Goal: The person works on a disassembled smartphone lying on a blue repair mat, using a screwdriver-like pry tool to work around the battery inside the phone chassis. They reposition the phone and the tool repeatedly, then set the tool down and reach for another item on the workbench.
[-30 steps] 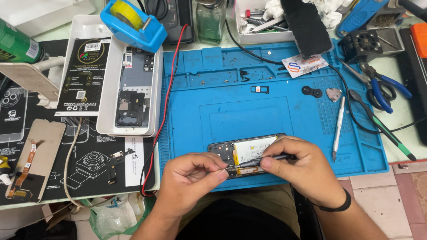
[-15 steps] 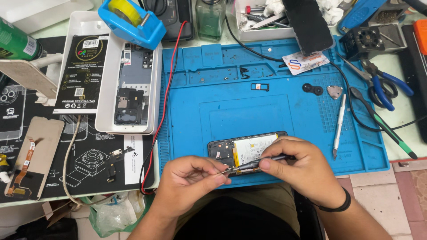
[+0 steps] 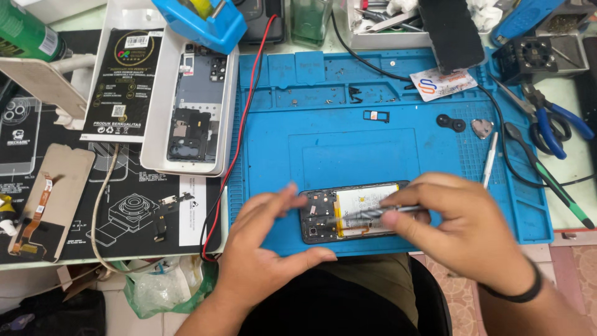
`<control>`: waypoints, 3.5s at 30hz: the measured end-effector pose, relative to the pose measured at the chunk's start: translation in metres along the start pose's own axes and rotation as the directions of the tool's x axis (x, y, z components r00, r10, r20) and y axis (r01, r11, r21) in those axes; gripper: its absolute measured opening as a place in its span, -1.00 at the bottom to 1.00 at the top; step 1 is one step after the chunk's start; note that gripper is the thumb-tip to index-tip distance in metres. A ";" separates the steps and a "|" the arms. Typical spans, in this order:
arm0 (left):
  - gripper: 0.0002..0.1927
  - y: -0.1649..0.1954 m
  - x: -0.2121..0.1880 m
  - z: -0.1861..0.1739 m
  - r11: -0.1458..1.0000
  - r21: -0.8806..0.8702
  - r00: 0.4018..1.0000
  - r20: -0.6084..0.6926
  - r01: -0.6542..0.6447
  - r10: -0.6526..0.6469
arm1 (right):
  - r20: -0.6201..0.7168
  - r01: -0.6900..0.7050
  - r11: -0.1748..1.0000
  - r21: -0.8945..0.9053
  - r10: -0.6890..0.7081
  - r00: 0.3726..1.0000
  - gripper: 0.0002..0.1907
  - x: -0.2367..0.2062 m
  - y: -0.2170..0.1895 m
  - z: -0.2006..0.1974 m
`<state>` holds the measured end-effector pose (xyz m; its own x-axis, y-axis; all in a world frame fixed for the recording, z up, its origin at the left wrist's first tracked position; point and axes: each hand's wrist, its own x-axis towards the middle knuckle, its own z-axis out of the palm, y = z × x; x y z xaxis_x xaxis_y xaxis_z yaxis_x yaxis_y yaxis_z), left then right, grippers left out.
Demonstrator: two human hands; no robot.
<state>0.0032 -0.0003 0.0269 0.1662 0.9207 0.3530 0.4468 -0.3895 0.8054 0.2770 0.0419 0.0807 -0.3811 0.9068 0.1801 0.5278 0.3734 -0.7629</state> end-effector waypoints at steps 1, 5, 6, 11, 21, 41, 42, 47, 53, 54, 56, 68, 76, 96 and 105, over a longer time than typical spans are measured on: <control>0.11 0.001 -0.001 0.001 0.998 0.031 0.999 -0.012 0.052 -0.052 | 0.011 0.033 0.996 -0.085 -0.032 0.999 -0.82 0.006 -0.006 -0.004; 0.45 -0.006 -0.003 0.008 0.973 0.227 0.996 0.066 0.047 -0.064 | 0.102 0.215 0.914 -0.345 -0.192 0.976 -0.85 0.032 -0.028 -0.007; 0.44 -0.008 -0.003 0.010 0.969 0.239 0.995 0.067 0.062 -0.080 | 0.135 0.277 0.878 -0.391 -0.243 0.961 -0.85 0.040 -0.033 -0.004; 0.41 -0.012 -0.008 0.014 0.969 0.238 0.997 0.018 0.071 -0.077 | 0.209 0.418 0.787 -0.454 -0.362 0.908 -0.88 0.068 -0.049 0.011; -0.05 -0.011 -0.010 0.009 0.964 0.259 0.998 0.020 0.060 -0.067 | 0.430 0.563 0.732 -0.384 -0.398 0.810 -0.83 0.091 -0.068 0.024; -0.18 -0.005 -0.007 0.013 0.912 0.407 0.999 0.012 -0.054 0.053 | 0.634 0.559 0.527 -0.640 -0.049 0.772 -0.78 0.104 -0.076 0.033; -0.18 -0.005 -0.008 0.014 0.912 0.408 0.999 0.014 -0.053 0.051 | 0.645 0.537 0.488 -0.688 0.072 0.761 -0.81 0.104 -0.076 0.034; -0.20 -0.007 -0.007 0.015 0.911 0.410 0.999 0.012 -0.050 0.049 | 0.635 0.569 0.525 -0.633 -0.068 0.770 -0.79 0.103 -0.075 0.033; -0.29 -0.007 -0.006 0.017 0.910 0.412 0.998 -0.012 -0.051 0.062 | 0.631 0.576 0.536 -0.617 -0.101 0.769 -0.74 0.101 -0.071 0.034; -0.29 -0.007 -0.007 0.017 0.911 0.410 0.998 -0.012 -0.050 0.061 | 0.649 0.558 0.512 -0.653 -0.002 0.761 -0.75 0.101 -0.071 0.034; -0.30 -0.007 -0.006 0.016 0.912 0.407 0.998 -0.012 -0.056 0.066 | 0.593 0.560 0.566 -0.605 -0.149 0.792 -0.70 0.100 -0.071 0.035; -0.34 -0.005 -0.004 0.015 0.919 0.393 0.998 -0.025 -0.039 0.053 | 0.673 0.578 0.471 -0.666 0.045 0.738 -0.75 0.102 -0.075 0.036; -0.34 -0.004 -0.004 0.017 0.920 0.391 0.998 -0.029 -0.033 0.048 | 0.651 0.592 0.482 -0.646 -0.059 0.757 -0.76 0.104 -0.084 0.037; -0.35 -0.004 -0.006 0.019 0.912 0.404 0.995 -0.042 -0.064 0.089 | 0.682 0.629 0.500 -0.595 -0.099 0.724 -0.71 0.099 -0.088 0.045; -0.32 -0.006 -0.007 0.014 0.919 0.389 0.996 -0.038 -0.062 0.083 | 0.560 0.515 0.677 -0.526 -0.179 0.809 -0.75 0.098 -0.073 0.021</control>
<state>0.0120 -0.0039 0.0134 0.1696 0.8835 0.4367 0.7421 -0.4061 0.5332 0.1857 0.0991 0.1408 -0.8282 0.5566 -0.0656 0.5604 0.8226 -0.0965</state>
